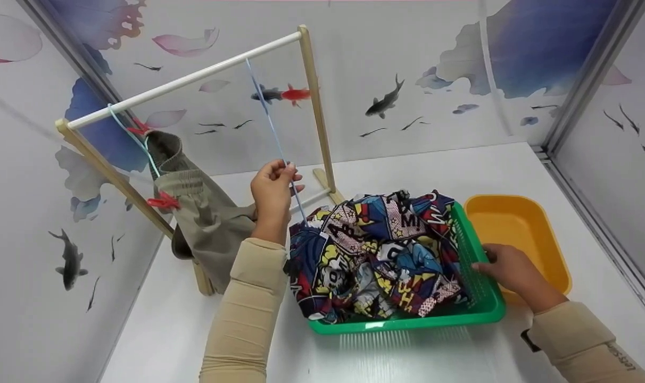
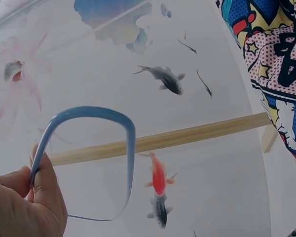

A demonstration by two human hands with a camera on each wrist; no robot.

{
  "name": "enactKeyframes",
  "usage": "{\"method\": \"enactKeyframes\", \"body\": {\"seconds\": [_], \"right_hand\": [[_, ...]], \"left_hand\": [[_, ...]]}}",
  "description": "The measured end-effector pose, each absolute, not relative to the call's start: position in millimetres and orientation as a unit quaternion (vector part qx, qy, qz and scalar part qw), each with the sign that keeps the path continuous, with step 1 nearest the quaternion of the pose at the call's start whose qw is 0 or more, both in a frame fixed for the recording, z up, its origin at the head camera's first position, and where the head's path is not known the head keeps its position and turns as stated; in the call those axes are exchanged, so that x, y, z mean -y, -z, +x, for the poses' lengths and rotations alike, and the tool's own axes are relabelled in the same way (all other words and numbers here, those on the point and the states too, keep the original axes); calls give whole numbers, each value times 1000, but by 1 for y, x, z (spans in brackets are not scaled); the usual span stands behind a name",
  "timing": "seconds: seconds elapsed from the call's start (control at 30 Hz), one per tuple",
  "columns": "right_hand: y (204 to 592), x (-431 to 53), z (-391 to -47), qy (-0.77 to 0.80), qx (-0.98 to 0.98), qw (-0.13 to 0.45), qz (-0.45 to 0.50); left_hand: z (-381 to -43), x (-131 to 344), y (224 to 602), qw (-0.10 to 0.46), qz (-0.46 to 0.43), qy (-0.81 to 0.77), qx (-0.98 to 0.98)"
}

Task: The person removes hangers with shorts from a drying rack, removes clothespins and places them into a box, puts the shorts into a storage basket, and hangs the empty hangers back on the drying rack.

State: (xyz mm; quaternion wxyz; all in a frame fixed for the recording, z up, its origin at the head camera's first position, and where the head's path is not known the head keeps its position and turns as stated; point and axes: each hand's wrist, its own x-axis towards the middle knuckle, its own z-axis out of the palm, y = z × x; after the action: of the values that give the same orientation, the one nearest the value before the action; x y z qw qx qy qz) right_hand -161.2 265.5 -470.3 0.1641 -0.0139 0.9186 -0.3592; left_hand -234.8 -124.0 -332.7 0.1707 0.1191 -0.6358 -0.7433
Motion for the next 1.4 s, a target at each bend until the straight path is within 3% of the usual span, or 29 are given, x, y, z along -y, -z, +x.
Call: {"method": "enactKeyframes", "body": {"seconds": [1.4], "right_hand": [[474, -268, -158, 361, -921, 145, -20]], "left_hand": [[-285, 119, 306, 136, 173, 767, 603]]}}
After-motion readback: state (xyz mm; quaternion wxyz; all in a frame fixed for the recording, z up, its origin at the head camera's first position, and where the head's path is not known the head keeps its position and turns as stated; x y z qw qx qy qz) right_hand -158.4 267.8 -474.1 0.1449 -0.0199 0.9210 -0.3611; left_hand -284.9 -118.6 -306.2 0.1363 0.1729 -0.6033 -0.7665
